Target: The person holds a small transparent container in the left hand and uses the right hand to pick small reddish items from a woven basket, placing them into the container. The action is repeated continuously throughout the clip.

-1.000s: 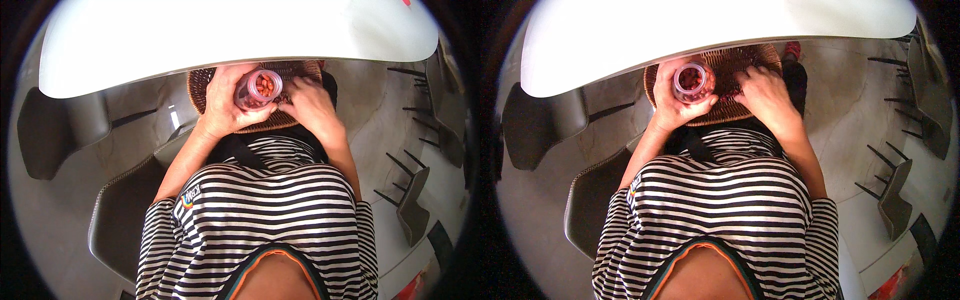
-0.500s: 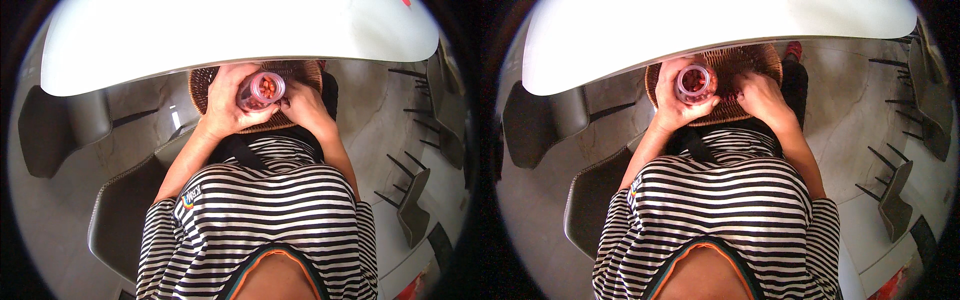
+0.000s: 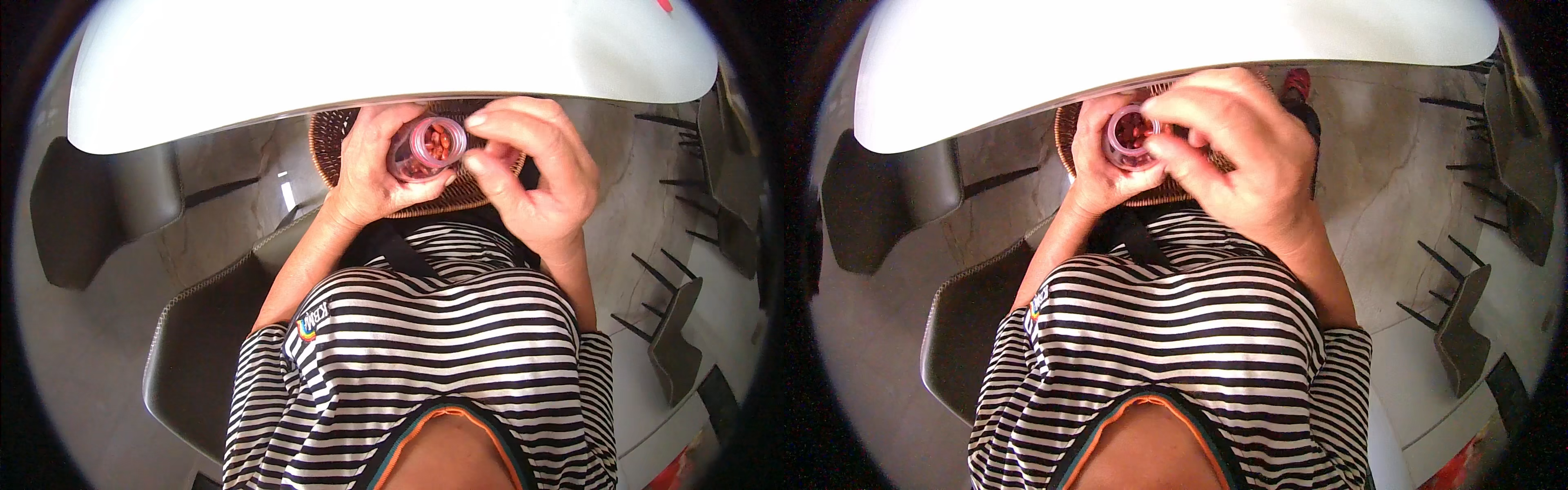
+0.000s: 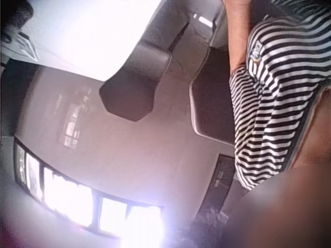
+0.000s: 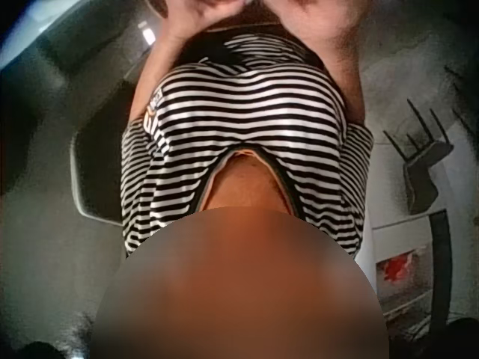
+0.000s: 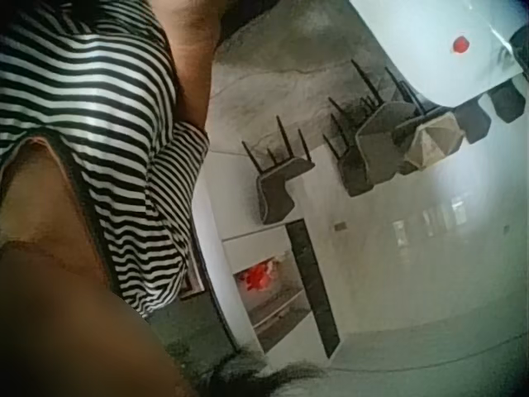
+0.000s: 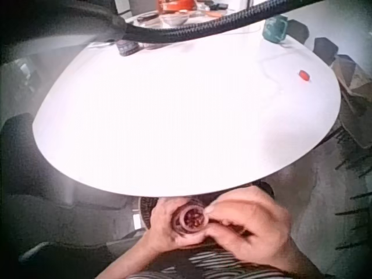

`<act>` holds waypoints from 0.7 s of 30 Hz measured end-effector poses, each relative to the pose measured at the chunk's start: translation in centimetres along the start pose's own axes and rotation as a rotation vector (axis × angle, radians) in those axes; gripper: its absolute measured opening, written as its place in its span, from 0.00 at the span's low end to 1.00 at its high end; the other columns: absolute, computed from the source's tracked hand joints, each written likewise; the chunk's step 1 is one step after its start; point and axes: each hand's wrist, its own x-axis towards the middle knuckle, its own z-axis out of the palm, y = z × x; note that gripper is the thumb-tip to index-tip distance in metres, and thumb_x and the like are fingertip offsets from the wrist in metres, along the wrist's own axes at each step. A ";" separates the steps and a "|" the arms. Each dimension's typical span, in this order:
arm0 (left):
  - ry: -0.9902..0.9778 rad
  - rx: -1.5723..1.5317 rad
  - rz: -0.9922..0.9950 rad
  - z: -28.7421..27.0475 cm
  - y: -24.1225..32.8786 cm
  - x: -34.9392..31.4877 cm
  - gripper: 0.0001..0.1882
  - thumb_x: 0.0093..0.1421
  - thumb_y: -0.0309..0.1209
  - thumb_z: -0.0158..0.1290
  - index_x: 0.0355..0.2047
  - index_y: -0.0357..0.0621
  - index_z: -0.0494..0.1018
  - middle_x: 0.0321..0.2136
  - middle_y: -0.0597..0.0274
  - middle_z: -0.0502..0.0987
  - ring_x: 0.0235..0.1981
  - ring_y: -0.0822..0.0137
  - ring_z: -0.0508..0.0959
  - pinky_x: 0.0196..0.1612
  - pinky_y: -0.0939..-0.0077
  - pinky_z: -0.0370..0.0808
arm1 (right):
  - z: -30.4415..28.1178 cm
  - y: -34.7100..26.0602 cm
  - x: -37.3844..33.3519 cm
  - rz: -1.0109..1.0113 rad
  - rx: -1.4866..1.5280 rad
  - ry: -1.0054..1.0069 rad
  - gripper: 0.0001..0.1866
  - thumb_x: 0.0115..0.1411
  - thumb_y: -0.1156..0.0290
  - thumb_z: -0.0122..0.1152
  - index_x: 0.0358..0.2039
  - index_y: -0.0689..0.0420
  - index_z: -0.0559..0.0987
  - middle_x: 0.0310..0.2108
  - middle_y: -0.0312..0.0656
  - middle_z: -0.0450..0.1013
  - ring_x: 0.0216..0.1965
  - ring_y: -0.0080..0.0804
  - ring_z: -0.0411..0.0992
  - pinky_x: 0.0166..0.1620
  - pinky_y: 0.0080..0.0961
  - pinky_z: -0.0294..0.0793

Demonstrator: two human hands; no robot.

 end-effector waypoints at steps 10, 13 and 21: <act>-0.053 -0.108 -0.074 0.0 -0.8 -1.1 0.39 0.39 0.37 0.73 0.50 0.41 0.66 0.43 0.56 0.74 0.45 0.60 0.74 0.50 0.67 0.70 | 2.3 10.0 -7.9 0.200 -0.556 -0.613 0.18 0.45 0.67 0.70 0.34 0.61 0.77 0.32 0.49 0.75 0.38 0.48 0.75 0.41 0.41 0.74; -0.042 -0.034 0.009 -0.1 -0.8 -0.8 0.40 0.38 0.37 0.73 0.50 0.41 0.66 0.44 0.55 0.74 0.44 0.59 0.74 0.49 0.67 0.71 | 4.5 11.3 -9.3 0.196 -0.250 -0.505 0.06 0.50 0.71 0.61 0.29 0.58 0.79 0.30 0.51 0.75 0.33 0.52 0.75 0.37 0.45 0.75; -0.031 0.002 0.000 0.0 -0.7 -0.8 0.39 0.38 0.39 0.73 0.49 0.41 0.67 0.44 0.56 0.74 0.45 0.59 0.74 0.50 0.66 0.70 | 2.9 10.0 -7.8 0.329 -0.266 -0.490 0.05 0.51 0.74 0.59 0.29 0.58 0.79 0.28 0.49 0.75 0.30 0.51 0.75 0.34 0.43 0.75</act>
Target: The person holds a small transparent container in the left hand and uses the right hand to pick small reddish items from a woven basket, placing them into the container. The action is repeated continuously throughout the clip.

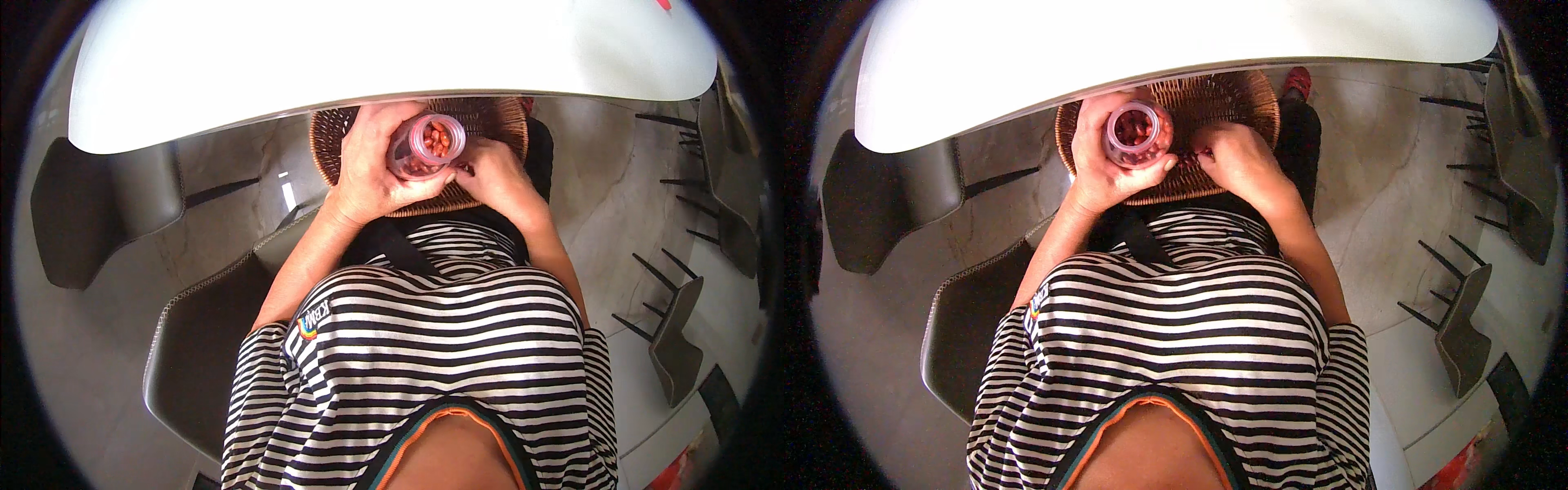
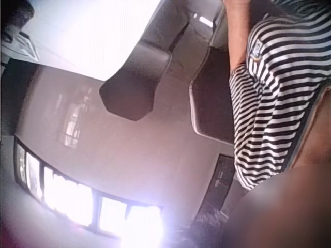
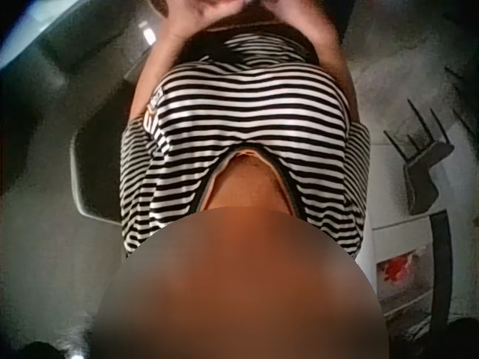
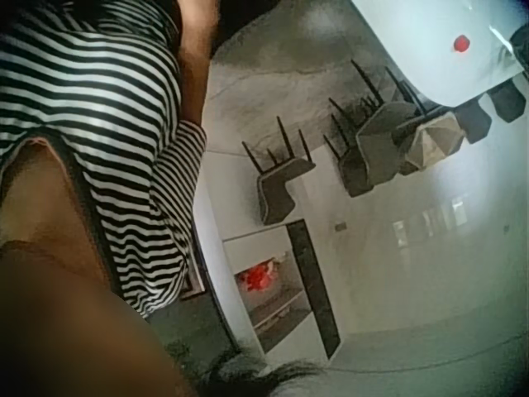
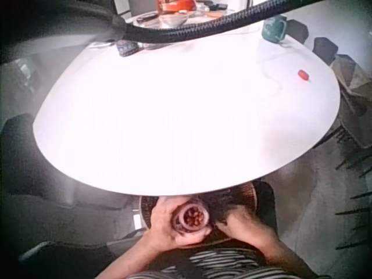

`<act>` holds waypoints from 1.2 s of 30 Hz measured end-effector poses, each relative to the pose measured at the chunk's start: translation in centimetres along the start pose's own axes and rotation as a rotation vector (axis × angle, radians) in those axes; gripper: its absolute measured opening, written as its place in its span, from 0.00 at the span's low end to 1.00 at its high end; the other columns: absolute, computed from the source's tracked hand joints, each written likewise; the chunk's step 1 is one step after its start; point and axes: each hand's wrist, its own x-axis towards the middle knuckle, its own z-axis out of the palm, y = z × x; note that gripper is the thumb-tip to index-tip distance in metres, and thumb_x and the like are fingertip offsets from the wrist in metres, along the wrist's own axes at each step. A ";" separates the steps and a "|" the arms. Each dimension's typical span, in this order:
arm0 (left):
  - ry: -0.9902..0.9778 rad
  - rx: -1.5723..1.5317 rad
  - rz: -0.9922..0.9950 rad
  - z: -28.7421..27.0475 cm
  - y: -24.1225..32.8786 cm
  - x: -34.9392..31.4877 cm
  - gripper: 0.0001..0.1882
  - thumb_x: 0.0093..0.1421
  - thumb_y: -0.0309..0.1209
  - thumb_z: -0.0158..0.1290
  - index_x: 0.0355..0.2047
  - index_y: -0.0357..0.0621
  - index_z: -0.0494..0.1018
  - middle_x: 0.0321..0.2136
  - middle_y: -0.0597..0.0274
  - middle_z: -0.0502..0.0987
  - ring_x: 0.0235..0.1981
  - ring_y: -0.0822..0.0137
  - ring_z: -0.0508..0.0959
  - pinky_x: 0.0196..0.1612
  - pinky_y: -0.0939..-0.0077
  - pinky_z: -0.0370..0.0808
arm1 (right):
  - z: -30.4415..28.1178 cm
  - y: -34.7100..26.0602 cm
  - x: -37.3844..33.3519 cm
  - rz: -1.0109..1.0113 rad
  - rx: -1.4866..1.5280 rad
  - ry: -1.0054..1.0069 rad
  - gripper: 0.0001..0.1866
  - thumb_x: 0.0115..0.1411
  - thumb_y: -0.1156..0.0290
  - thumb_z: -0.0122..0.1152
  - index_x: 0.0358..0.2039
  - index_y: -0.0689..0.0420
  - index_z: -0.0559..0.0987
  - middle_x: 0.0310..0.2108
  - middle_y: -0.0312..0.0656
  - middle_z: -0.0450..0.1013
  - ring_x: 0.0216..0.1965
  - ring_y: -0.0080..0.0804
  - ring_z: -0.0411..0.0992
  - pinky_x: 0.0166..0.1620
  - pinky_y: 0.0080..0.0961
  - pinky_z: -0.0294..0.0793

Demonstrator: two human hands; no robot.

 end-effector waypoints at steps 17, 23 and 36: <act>0.010 0.001 -0.021 -0.3 0.5 0.3 0.37 0.37 0.36 0.73 0.48 0.43 0.69 0.41 0.56 0.76 0.42 0.56 0.76 0.44 0.65 0.74 | -8.0 -10.4 2.5 -0.425 0.204 0.558 0.11 0.44 0.82 0.71 0.30 0.59 0.83 0.26 0.39 0.75 0.25 0.25 0.74 0.27 0.19 0.72; 0.013 0.001 -0.019 -0.4 0.8 0.5 0.38 0.36 0.37 0.73 0.48 0.44 0.69 0.43 0.55 0.76 0.43 0.53 0.76 0.45 0.62 0.75 | -7.4 -10.6 2.8 -0.428 0.156 0.506 0.10 0.46 0.76 0.71 0.32 0.57 0.82 0.24 0.38 0.73 0.21 0.25 0.72 0.23 0.20 0.70; 0.011 0.007 -0.015 0.0 0.0 0.3 0.37 0.37 0.39 0.72 0.48 0.43 0.70 0.42 0.55 0.76 0.43 0.53 0.76 0.45 0.63 0.75 | 2.3 0.0 0.5 -0.087 -0.082 0.006 0.13 0.49 0.67 0.65 0.36 0.56 0.79 0.34 0.45 0.74 0.35 0.47 0.76 0.37 0.41 0.77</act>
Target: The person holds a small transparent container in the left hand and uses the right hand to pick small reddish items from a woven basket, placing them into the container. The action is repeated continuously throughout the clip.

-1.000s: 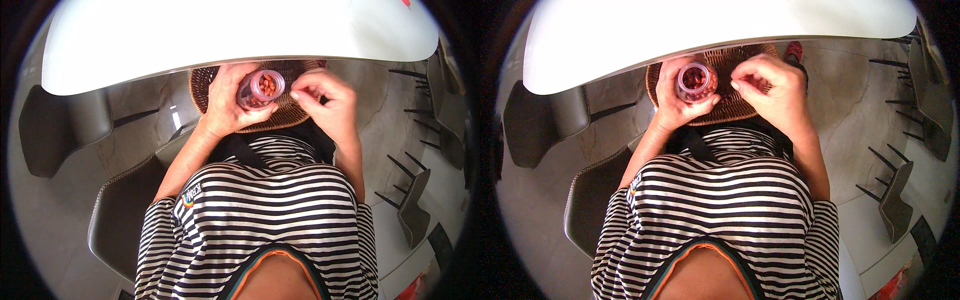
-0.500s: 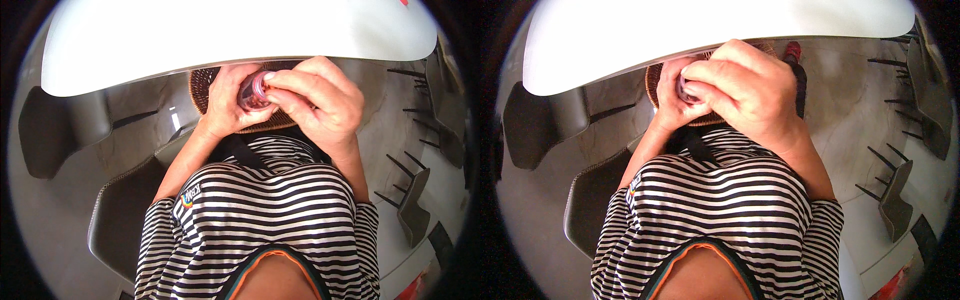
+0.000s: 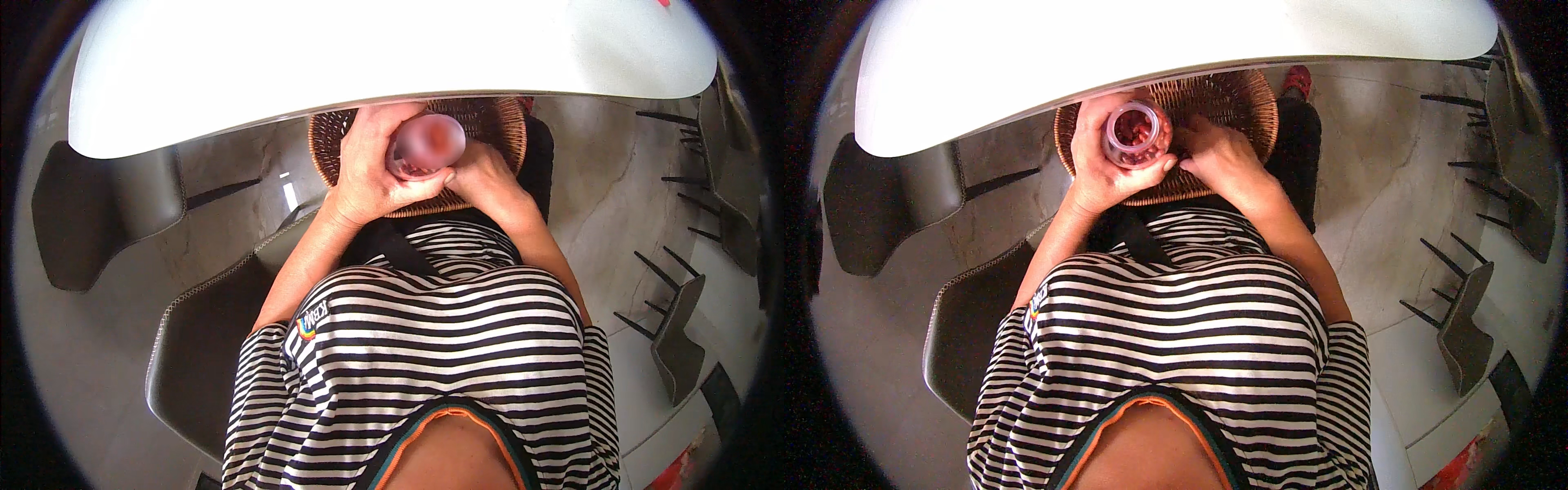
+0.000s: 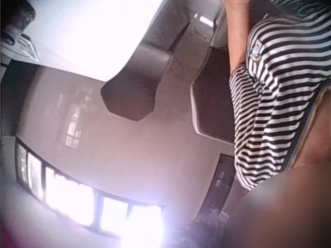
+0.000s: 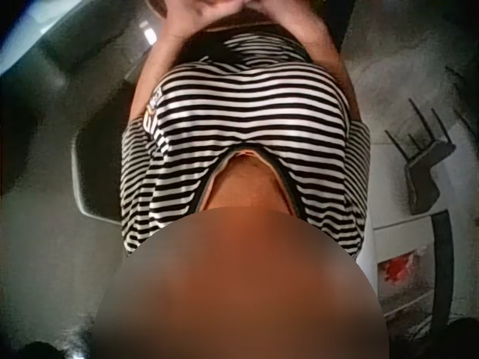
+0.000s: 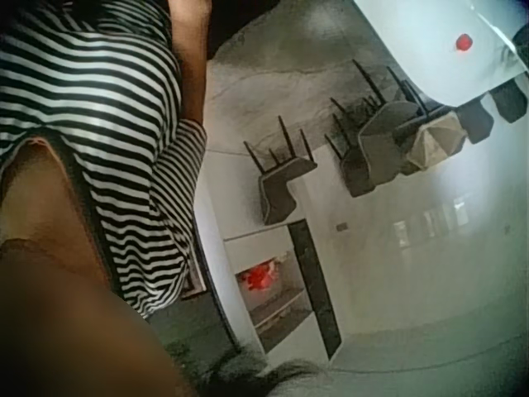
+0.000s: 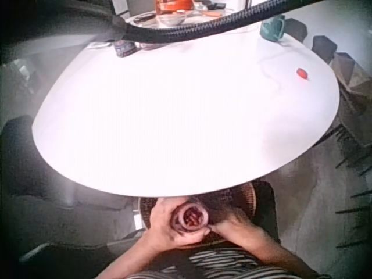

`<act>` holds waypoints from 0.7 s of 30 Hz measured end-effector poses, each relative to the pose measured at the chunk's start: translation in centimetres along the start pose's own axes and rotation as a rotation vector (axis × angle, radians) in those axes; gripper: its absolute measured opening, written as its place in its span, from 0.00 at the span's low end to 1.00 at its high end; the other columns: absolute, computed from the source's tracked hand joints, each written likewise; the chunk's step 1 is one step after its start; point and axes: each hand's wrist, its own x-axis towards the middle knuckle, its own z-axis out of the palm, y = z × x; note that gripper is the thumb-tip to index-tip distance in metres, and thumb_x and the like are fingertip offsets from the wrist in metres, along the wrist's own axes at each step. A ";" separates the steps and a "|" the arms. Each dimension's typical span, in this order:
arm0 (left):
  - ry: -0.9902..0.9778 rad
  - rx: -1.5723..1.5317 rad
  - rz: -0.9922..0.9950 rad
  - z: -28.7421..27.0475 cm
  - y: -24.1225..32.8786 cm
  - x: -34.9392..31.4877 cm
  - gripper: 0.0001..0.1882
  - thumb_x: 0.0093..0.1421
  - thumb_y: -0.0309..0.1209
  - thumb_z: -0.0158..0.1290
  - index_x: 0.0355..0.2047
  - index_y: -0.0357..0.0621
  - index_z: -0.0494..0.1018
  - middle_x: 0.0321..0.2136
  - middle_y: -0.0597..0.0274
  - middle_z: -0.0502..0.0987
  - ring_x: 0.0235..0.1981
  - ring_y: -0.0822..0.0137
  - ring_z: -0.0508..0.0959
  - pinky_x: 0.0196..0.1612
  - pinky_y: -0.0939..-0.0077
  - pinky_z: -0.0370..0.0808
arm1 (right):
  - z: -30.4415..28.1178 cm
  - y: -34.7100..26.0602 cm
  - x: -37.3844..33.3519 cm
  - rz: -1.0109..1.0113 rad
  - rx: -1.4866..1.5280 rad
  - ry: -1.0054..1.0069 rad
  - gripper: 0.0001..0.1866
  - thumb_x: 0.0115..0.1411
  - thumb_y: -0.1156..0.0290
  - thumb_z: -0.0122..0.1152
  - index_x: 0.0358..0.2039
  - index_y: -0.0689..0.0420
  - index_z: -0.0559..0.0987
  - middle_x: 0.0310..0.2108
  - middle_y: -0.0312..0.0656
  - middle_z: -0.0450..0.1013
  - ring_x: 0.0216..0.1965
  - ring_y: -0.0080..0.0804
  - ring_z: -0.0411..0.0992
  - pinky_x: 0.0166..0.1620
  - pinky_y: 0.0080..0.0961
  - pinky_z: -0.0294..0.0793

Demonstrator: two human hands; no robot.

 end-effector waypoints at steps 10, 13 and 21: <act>-0.011 -0.003 0.012 -0.2 -0.3 -0.4 0.39 0.38 0.38 0.73 0.50 0.41 0.67 0.43 0.56 0.75 0.45 0.59 0.74 0.50 0.68 0.70 | -3.4 0.0 0.4 0.051 0.113 -0.016 0.05 0.49 0.75 0.63 0.29 0.59 0.81 0.28 0.48 0.75 0.32 0.48 0.75 0.37 0.39 0.75; -0.016 -0.009 -0.003 0.0 -0.2 -0.4 0.39 0.38 0.38 0.73 0.49 0.41 0.67 0.43 0.56 0.75 0.44 0.59 0.74 0.50 0.67 0.70 | -6.9 -2.6 0.6 0.061 0.213 0.181 0.06 0.48 0.78 0.67 0.28 0.60 0.81 0.27 0.44 0.77 0.29 0.38 0.77 0.32 0.28 0.75; -0.006 -0.010 -0.024 -0.2 0.4 -0.3 0.37 0.37 0.35 0.71 0.49 0.45 0.69 0.43 0.57 0.76 0.45 0.54 0.76 0.45 0.63 0.75 | -11.2 -9.8 3.0 -0.302 0.395 0.580 0.10 0.44 0.83 0.71 0.29 0.60 0.82 0.26 0.40 0.78 0.26 0.27 0.76 0.29 0.19 0.75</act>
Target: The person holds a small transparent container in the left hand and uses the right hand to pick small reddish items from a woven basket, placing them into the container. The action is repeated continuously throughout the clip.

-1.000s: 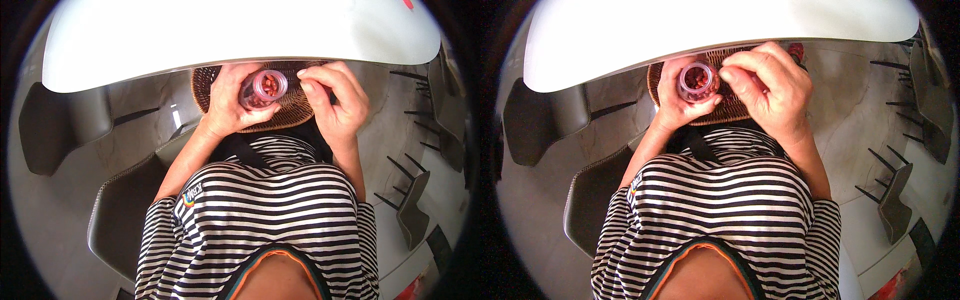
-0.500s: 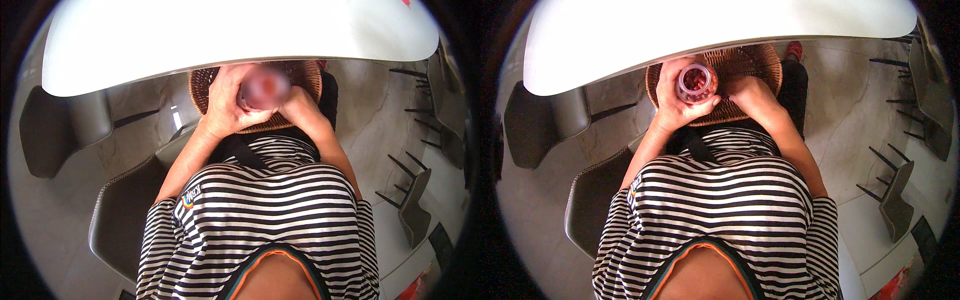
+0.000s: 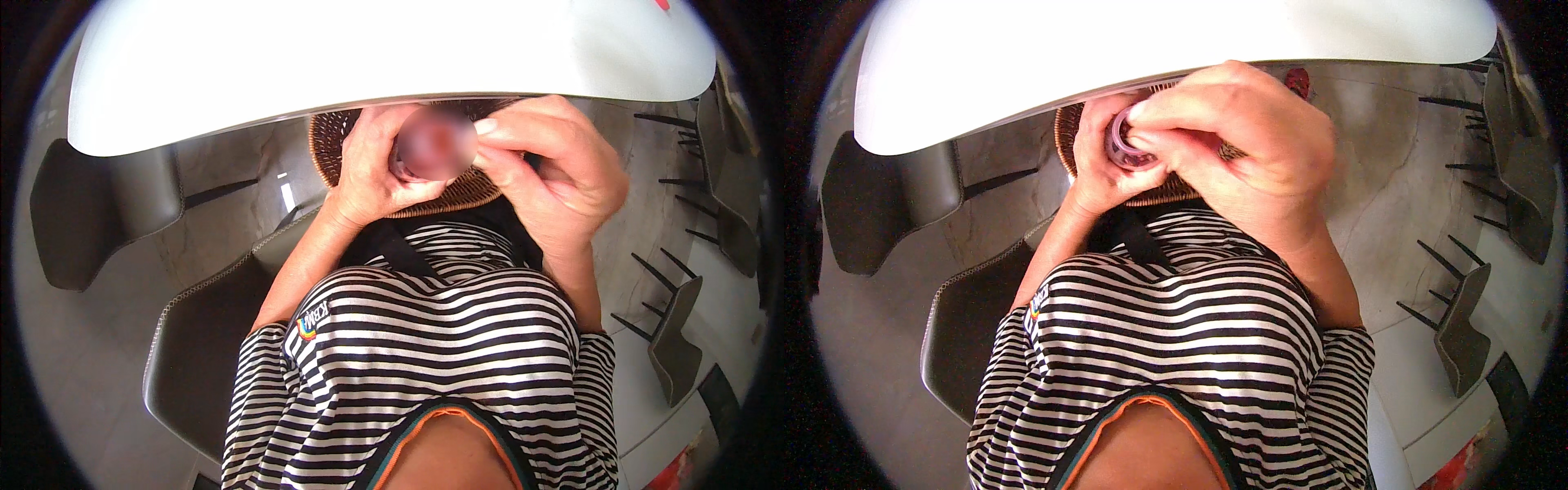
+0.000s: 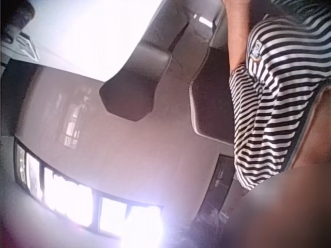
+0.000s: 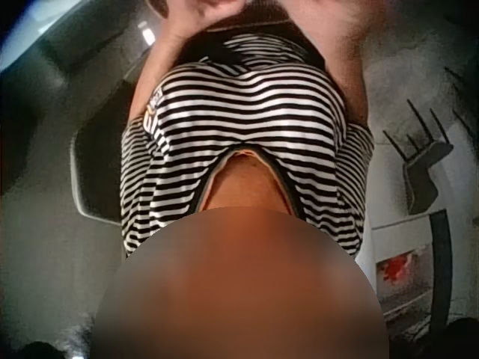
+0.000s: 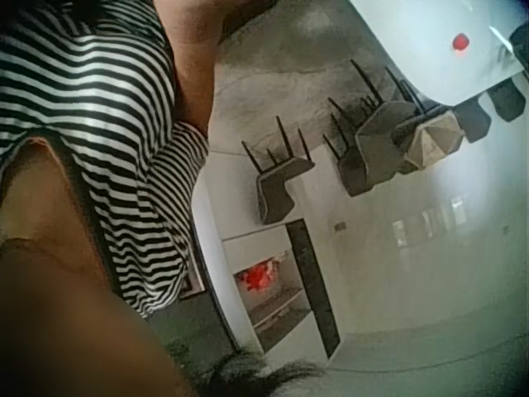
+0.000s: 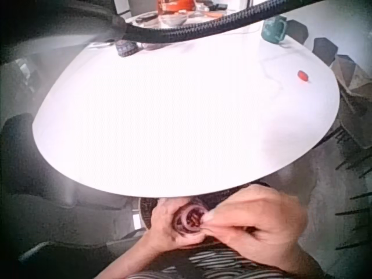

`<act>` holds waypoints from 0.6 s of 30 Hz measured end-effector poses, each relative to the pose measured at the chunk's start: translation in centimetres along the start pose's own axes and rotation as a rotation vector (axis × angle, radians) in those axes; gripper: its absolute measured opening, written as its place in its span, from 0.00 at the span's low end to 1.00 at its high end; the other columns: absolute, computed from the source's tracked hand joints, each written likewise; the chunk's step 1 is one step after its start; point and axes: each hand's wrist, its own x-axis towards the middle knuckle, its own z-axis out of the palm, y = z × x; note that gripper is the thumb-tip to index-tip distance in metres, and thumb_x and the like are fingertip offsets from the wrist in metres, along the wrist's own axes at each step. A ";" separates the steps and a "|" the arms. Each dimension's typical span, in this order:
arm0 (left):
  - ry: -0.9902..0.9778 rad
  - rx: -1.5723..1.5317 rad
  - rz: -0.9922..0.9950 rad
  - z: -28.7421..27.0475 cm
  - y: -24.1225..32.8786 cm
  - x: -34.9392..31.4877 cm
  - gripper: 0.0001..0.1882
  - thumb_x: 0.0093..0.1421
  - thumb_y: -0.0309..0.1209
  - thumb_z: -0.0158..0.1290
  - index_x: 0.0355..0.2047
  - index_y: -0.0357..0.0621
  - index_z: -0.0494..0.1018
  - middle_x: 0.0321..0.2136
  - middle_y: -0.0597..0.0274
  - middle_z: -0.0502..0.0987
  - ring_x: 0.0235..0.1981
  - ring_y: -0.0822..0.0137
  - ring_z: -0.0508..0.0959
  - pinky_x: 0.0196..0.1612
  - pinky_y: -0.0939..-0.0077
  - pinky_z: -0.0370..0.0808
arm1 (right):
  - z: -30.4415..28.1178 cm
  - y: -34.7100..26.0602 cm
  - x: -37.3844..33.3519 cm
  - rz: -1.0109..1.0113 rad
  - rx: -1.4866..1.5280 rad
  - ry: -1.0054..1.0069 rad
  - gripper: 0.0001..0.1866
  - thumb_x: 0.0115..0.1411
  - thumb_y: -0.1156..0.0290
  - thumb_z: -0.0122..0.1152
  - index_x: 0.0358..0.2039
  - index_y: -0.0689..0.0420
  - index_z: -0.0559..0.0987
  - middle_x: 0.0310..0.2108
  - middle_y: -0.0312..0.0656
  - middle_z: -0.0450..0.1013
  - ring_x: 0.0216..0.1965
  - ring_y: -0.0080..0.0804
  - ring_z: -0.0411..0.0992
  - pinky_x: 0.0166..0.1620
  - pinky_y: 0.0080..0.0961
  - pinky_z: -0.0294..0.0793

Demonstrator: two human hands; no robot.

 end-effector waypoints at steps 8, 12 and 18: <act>0.000 0.032 0.036 -0.2 -0.3 0.0 0.40 0.35 0.36 0.73 0.48 0.41 0.67 0.41 0.54 0.73 0.42 0.58 0.74 0.46 0.67 0.72 | 0.8 0.1 -0.6 0.095 0.060 0.078 0.10 0.46 0.84 0.70 0.31 0.62 0.82 0.27 0.41 0.79 0.29 0.28 0.78 0.32 0.20 0.77; 0.018 0.003 0.028 0.1 0.1 0.2 0.38 0.37 0.35 0.72 0.49 0.44 0.68 0.43 0.56 0.75 0.44 0.55 0.75 0.46 0.64 0.74 | 0.9 0.5 -0.2 -0.086 -0.063 -0.012 0.11 0.45 0.82 0.70 0.32 0.61 0.83 0.28 0.40 0.77 0.27 0.27 0.76 0.30 0.20 0.76; 0.029 -0.015 0.010 -0.4 -0.2 0.0 0.38 0.36 0.35 0.72 0.50 0.45 0.69 0.44 0.57 0.76 0.44 0.55 0.76 0.45 0.65 0.75 | 1.1 1.3 -0.9 -0.120 -0.039 -0.016 0.11 0.46 0.76 0.71 0.33 0.60 0.83 0.32 0.39 0.75 0.29 0.26 0.74 0.29 0.20 0.74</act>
